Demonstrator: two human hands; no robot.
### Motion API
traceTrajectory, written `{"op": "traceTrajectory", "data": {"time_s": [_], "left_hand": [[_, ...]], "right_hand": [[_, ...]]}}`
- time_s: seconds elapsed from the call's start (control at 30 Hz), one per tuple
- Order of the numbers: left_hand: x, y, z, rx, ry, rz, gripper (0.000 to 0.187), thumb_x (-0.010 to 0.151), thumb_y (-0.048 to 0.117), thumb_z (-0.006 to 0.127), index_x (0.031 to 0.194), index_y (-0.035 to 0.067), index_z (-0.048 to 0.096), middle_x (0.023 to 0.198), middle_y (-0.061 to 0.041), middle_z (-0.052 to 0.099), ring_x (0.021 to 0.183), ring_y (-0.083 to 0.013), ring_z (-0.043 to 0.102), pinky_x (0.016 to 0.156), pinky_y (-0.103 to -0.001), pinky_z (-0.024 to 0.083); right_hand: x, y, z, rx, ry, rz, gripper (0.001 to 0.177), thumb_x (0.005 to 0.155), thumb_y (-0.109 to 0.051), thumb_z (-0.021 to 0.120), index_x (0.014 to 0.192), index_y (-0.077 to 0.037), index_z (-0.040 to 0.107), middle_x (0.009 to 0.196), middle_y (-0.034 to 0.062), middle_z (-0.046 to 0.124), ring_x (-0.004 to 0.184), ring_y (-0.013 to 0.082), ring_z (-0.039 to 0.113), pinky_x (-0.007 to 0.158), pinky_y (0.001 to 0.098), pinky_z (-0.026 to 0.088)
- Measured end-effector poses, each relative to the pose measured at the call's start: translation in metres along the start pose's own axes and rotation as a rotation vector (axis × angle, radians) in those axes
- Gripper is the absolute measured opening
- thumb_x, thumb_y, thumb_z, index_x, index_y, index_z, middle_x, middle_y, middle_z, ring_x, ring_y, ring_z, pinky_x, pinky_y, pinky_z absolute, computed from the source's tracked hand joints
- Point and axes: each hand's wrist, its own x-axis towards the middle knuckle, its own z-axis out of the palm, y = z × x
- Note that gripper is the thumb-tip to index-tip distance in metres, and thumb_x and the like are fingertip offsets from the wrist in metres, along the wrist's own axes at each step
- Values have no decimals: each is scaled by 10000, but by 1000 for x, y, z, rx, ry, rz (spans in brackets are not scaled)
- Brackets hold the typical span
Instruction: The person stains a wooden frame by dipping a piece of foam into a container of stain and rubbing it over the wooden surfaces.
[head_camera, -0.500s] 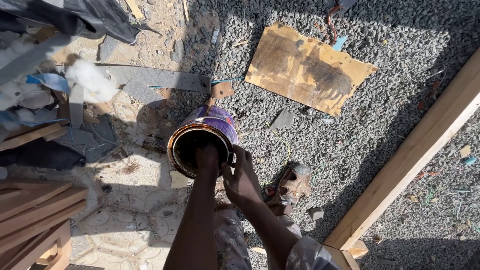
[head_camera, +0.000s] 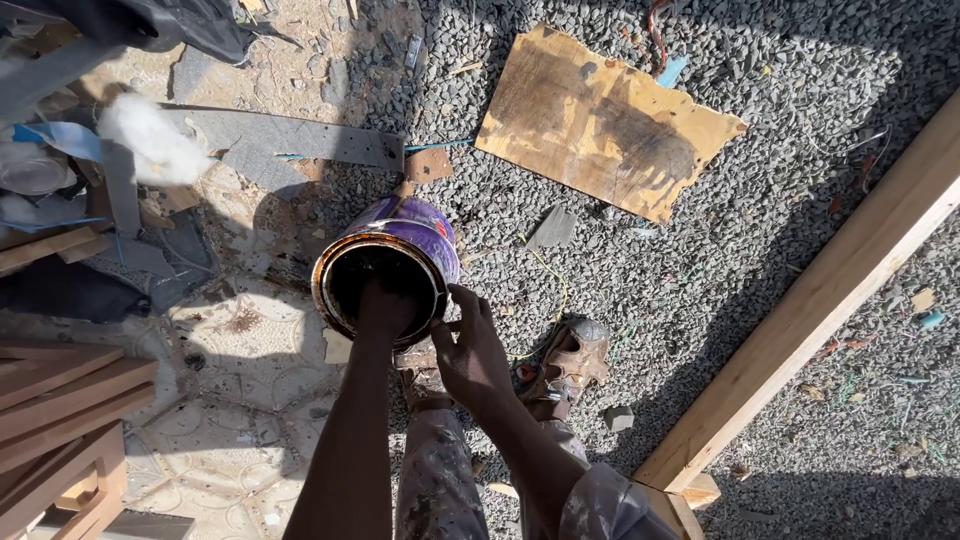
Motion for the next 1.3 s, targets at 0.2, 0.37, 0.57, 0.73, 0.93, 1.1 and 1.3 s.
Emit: {"op": "traceTrajectory", "data": {"time_s": [0.2,0.37,0.57,0.73,0.93,1.1,1.3], "left_hand": [[5,-54,32,-72,55,254,371,1027,258,596,1244,-36,664,1213,-243,698,1177,-404,632,1064,-426,479],[40,-75,75,-12,157,262,408,1061,344,521,1293,27,630,1215,-221,685,1190,-369,626,1045,-465,495],[17,-63,51,35,44,184,449,1069,450,468,1331,119,620,1287,-132,678,1238,-293,609,1094,-411,436],[0,-9,13,24,-101,180,460,1074,448,451,1343,118,623,1328,-126,658,1263,-285,584,1142,-385,372],[-45,82,-14,36,-303,161,475,1080,445,429,1359,117,628,1383,-120,631,1298,-273,552,1206,-351,287],[3,92,84,596,-268,445,494,1071,469,332,1071,173,728,1169,-102,742,1143,-196,645,1161,-349,364],[-120,243,18,-183,-428,252,580,1037,277,524,1517,-31,417,1509,-258,482,1346,-349,505,1167,-417,382]], "right_hand": [[14,42,-2,170,40,142,693,1068,-527,340,1551,-31,351,1490,375,421,1337,587,464,1104,694,370],[49,44,11,399,13,410,678,1012,-546,470,1539,-123,412,1438,212,523,1321,389,495,1148,528,313],[43,93,29,393,107,438,440,913,-223,606,1307,-30,637,933,241,700,743,322,759,664,412,663],[21,46,14,279,55,420,627,815,-103,483,1425,-160,616,1090,156,754,798,266,784,700,392,671],[-33,43,-31,728,147,508,630,895,-21,431,1519,-90,493,1294,306,648,1011,446,733,879,514,626],[-85,62,-79,864,286,441,591,968,-19,445,1556,19,398,1325,336,606,1026,422,711,907,551,604],[-118,77,-141,802,421,426,633,908,-45,504,1539,-81,468,1298,298,647,1036,395,727,884,510,630]]}}
